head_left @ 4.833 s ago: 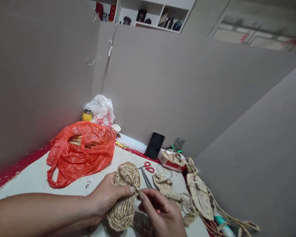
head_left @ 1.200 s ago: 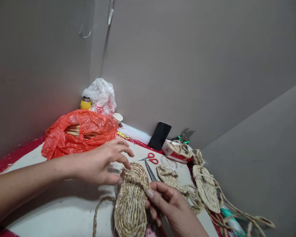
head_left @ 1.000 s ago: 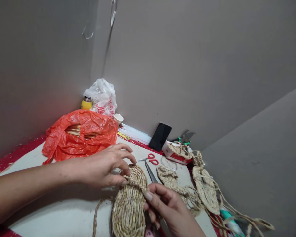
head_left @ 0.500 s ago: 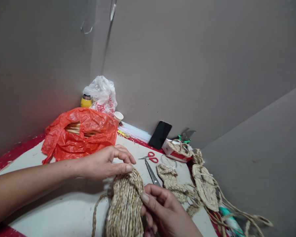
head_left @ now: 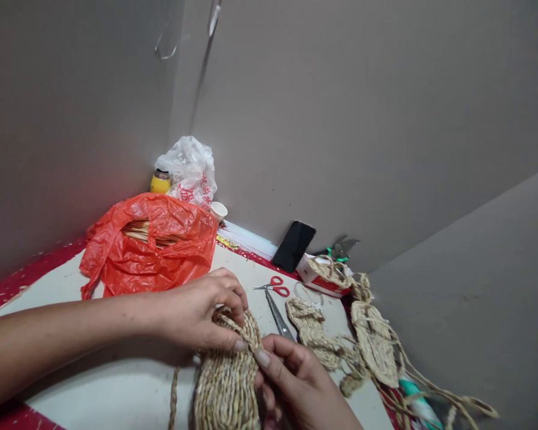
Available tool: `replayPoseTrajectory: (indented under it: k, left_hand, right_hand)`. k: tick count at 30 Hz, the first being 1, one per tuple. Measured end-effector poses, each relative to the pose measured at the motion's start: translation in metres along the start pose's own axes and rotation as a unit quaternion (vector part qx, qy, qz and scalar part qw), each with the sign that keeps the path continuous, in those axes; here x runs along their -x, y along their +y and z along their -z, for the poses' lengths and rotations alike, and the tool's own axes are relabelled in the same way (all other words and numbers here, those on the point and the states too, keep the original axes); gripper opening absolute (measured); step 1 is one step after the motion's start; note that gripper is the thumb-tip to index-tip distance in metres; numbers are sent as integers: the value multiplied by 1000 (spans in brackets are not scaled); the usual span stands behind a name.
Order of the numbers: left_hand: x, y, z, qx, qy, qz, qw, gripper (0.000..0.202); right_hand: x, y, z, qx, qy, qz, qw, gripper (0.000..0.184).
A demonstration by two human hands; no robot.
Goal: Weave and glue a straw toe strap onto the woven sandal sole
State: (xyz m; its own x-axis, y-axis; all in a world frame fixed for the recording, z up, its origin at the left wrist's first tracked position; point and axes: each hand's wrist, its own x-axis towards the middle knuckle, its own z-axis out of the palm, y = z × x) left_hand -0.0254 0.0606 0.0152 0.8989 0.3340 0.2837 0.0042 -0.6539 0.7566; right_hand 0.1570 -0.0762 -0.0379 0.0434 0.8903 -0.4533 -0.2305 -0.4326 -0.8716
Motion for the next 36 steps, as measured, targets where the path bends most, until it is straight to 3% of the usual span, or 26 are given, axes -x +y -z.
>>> replayPoseTrajectory:
  k: [9,16,25,36]
  left_hand:
    - [1,-2,-8,-6,-3,2,1000,9]
    - [1,1,-13,92,-54,97,990,6]
    - [1,-6,-14,155,-57,124,978,3]
    - [1,-15,-21,194,-59,178,963,5]
  right_hand:
    - [5,-6,-10,59,6,46,997,39]
    - [7,-10,-12,125,0,50,991,43]
    - [5,-14,-6,156,-28,61,986,43]
    - [10,-19,-13,145,32,57,987,46]
